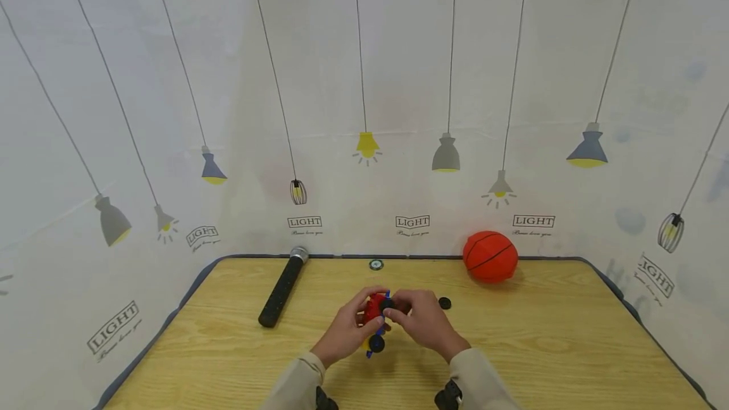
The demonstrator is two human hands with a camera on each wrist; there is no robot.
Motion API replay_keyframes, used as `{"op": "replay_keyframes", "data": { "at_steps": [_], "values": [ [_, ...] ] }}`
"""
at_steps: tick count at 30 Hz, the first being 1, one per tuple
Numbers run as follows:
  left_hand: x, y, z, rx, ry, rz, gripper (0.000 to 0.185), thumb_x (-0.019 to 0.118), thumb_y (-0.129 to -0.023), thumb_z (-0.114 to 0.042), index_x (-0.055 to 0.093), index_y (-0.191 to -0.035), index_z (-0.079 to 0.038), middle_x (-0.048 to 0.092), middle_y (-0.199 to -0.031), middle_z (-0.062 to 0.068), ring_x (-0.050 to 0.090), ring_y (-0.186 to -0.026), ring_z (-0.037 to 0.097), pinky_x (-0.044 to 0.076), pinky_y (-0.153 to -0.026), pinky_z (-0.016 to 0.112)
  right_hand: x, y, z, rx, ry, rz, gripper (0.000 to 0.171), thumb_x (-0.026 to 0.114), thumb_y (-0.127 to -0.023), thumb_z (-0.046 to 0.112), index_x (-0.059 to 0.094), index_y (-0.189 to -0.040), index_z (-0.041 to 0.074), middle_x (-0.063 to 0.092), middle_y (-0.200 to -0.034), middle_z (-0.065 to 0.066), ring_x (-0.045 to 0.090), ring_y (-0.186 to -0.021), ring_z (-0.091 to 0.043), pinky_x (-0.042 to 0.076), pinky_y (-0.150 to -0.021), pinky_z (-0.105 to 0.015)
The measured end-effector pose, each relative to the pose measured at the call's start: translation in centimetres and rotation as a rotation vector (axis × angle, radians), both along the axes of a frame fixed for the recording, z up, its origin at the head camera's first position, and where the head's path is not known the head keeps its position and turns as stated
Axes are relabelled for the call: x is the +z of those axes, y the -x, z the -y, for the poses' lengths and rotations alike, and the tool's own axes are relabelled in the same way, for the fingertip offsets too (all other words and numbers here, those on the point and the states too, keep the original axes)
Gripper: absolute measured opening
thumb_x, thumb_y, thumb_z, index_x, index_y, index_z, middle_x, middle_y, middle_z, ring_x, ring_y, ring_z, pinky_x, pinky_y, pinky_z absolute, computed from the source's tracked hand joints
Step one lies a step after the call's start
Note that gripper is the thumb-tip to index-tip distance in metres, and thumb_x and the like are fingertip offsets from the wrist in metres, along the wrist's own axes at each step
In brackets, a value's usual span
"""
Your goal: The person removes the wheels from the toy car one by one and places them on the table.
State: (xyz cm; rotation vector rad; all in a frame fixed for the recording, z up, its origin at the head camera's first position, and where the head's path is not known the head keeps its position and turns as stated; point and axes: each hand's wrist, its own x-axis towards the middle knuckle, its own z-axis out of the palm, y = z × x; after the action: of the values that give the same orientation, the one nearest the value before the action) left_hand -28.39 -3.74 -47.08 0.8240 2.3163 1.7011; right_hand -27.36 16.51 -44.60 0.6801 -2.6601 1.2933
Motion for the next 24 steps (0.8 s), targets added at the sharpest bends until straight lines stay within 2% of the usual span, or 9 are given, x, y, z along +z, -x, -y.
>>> {"op": "replay_keyframes", "data": {
  "at_steps": [3,7,13,16,20,22,24],
  "values": [
    [-0.2,0.0,-0.1,-0.002,0.019,-0.030,0.045,0.058,-0.102,-0.015,0.047,-0.144,-0.028,0.062,-0.133,0.014,0.071,-0.100,0.018,0.060,-0.084,0.028,-0.1,-0.1,0.0,-0.015,-0.022,-0.026,0.008,0.071,-0.093,0.022,0.072,-0.086,0.020,0.062,-0.071,0.009,0.052,-0.063,-0.003,0.049,-0.058,-0.021],
    [-0.3,0.0,-0.4,-0.016,0.030,-0.034,0.043,0.056,-0.103,-0.014,0.046,-0.145,-0.019,0.062,-0.133,0.015,0.071,-0.104,0.030,0.059,-0.084,0.025,-0.4,-0.1,-0.1,-0.040,-0.020,-0.037,0.007,0.073,-0.092,0.022,0.073,-0.085,0.021,0.059,-0.069,0.009,0.049,-0.062,-0.003,0.045,-0.056,-0.020],
    [-0.4,-0.1,-0.8,-0.026,0.002,0.042,0.041,0.055,-0.103,-0.010,0.048,-0.142,-0.018,0.061,-0.132,0.014,0.069,-0.106,0.037,0.059,-0.083,0.028,-1.2,-0.2,-0.3,-0.065,-0.004,-0.069,0.005,0.075,-0.090,0.022,0.075,-0.085,0.021,0.062,-0.070,0.009,0.048,-0.060,-0.001,0.045,-0.054,-0.019],
    [-0.5,-0.1,-0.9,-0.030,-0.024,0.086,0.040,0.053,-0.103,-0.008,0.049,-0.141,-0.020,0.060,-0.132,0.015,0.070,-0.105,0.038,0.060,-0.083,0.032,-1.5,-0.3,-0.4,-0.053,0.000,-0.105,0.008,0.075,-0.090,0.020,0.073,-0.082,0.020,0.063,-0.067,0.009,0.049,-0.057,0.001,0.046,-0.052,-0.019],
    [-1.0,0.0,-0.7,-0.006,-0.045,0.122,0.036,0.050,-0.105,-0.012,0.048,-0.140,-0.021,0.061,-0.130,0.019,0.069,-0.105,0.031,0.059,-0.081,0.034,-1.8,-0.2,-0.5,-0.033,-0.031,-0.192,0.018,0.076,-0.088,0.015,0.066,-0.074,0.020,0.062,-0.062,0.007,0.047,-0.053,0.004,0.044,-0.049,-0.018],
    [-1.3,0.0,-0.4,0.005,-0.030,0.121,0.036,0.049,-0.106,-0.013,0.047,-0.140,-0.021,0.062,-0.127,0.021,0.069,-0.101,0.027,0.058,-0.079,0.032,-1.8,0.0,-0.7,-0.011,-0.032,-0.182,0.015,0.073,-0.091,0.016,0.067,-0.077,0.017,0.064,-0.064,0.004,0.051,-0.053,0.003,0.047,-0.050,-0.018],
    [-1.5,0.0,-0.2,-0.002,-0.026,0.131,0.036,0.050,-0.105,-0.012,0.048,-0.140,-0.020,0.062,-0.125,0.024,0.070,-0.097,0.025,0.059,-0.078,0.034,-1.6,0.1,-0.9,0.006,-0.018,-0.123,0.013,0.069,-0.095,0.019,0.071,-0.084,0.013,0.070,-0.070,0.001,0.057,-0.056,0.000,0.051,-0.053,-0.019]
  ]
}}
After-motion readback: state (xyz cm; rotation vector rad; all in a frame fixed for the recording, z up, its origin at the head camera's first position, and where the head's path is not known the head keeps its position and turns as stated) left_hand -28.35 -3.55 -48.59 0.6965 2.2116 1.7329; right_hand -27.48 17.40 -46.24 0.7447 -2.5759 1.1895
